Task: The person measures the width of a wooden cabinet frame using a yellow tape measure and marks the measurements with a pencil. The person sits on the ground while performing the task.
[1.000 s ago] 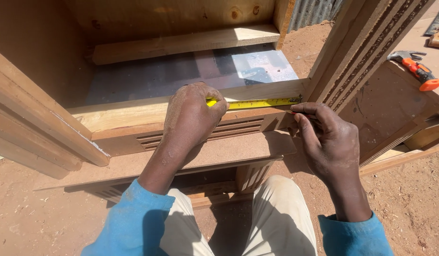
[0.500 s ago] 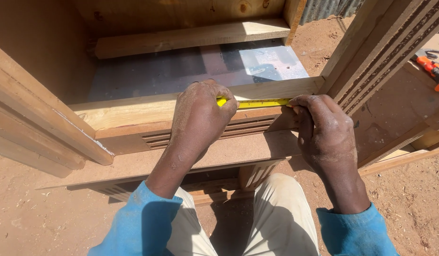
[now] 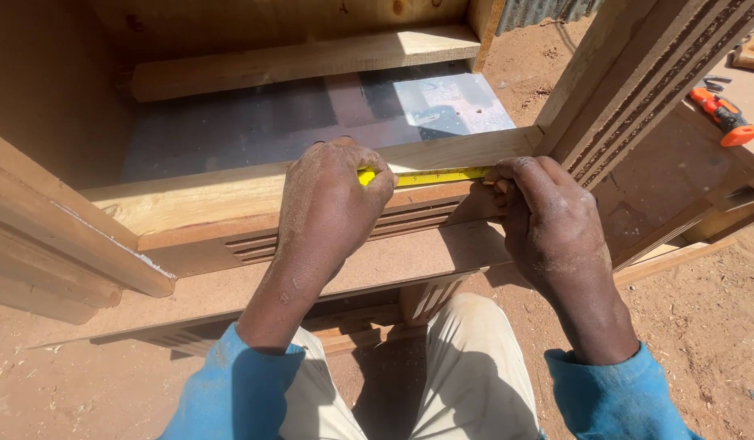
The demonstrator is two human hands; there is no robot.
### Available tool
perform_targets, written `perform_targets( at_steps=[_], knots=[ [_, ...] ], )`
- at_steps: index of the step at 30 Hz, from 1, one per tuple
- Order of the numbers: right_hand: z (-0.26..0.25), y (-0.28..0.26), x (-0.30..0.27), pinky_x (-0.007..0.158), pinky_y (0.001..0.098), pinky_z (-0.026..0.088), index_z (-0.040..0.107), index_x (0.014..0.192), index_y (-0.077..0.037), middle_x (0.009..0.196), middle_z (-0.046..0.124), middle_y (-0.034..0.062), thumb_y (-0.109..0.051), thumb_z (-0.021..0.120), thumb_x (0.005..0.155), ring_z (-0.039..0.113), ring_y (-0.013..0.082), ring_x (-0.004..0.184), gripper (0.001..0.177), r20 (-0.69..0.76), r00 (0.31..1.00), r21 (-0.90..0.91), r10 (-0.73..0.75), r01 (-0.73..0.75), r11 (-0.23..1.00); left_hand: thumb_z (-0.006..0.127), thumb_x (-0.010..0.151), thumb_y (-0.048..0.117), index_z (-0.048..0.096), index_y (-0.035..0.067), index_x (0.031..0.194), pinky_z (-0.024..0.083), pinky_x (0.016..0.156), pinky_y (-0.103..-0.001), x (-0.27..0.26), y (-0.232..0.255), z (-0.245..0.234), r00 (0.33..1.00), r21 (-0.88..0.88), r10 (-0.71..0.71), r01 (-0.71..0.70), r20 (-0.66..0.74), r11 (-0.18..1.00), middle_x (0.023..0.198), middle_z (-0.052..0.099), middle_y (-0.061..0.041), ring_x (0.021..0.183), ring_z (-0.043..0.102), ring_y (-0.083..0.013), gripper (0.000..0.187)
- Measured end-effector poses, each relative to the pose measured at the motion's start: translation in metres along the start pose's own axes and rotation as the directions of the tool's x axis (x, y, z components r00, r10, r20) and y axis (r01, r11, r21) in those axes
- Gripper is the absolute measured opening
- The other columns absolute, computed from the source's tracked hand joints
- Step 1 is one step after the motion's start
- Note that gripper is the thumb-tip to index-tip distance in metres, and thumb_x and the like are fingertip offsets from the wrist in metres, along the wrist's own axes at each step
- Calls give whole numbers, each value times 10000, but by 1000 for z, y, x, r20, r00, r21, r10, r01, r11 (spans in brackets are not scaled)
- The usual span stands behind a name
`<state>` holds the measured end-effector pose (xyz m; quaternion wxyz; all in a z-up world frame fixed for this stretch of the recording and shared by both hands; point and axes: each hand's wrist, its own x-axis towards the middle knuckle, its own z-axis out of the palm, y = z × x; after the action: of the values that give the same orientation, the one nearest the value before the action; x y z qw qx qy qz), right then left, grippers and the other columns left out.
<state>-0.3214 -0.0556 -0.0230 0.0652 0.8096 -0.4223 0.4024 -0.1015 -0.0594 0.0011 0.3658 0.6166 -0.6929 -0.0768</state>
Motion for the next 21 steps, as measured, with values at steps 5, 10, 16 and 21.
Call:
perform_targets(
  at_steps=[5,10,16,21],
  knots=[
    [3,0,2,605,388,449,598,989,-37,880,606,122,88,494,882,587,303,759,195,5,1000,-1,8,-8,1000,536,716,219,766,159,737,444,661,-473,1,-3,3,1000,19,26,-26,-15,999,833,726,-24,760,628,-275,239],
    [-3,-3,0,587,381,456,614,982,-29,876,621,126,83,503,926,598,299,748,167,6,1000,-4,13,-13,1000,553,719,218,777,150,753,432,608,-481,2,-4,2,998,33,50,-49,-29,998,794,714,-29,713,614,-271,236],
    [6,-1,6,590,365,431,601,964,-30,846,594,112,90,513,917,574,281,726,155,-44,998,3,-51,51,999,560,730,216,780,153,756,438,583,-474,3,-2,1,999,41,40,-39,-29,998,792,718,-29,689,613,-268,230],
    [6,0,4,583,359,463,599,979,-10,875,619,133,72,512,948,602,286,736,124,-34,998,-3,-44,44,999,527,749,235,779,157,801,443,647,-505,4,-2,-1,999,49,15,-13,-30,999,856,726,-53,761,620,-311,269]
  ],
)
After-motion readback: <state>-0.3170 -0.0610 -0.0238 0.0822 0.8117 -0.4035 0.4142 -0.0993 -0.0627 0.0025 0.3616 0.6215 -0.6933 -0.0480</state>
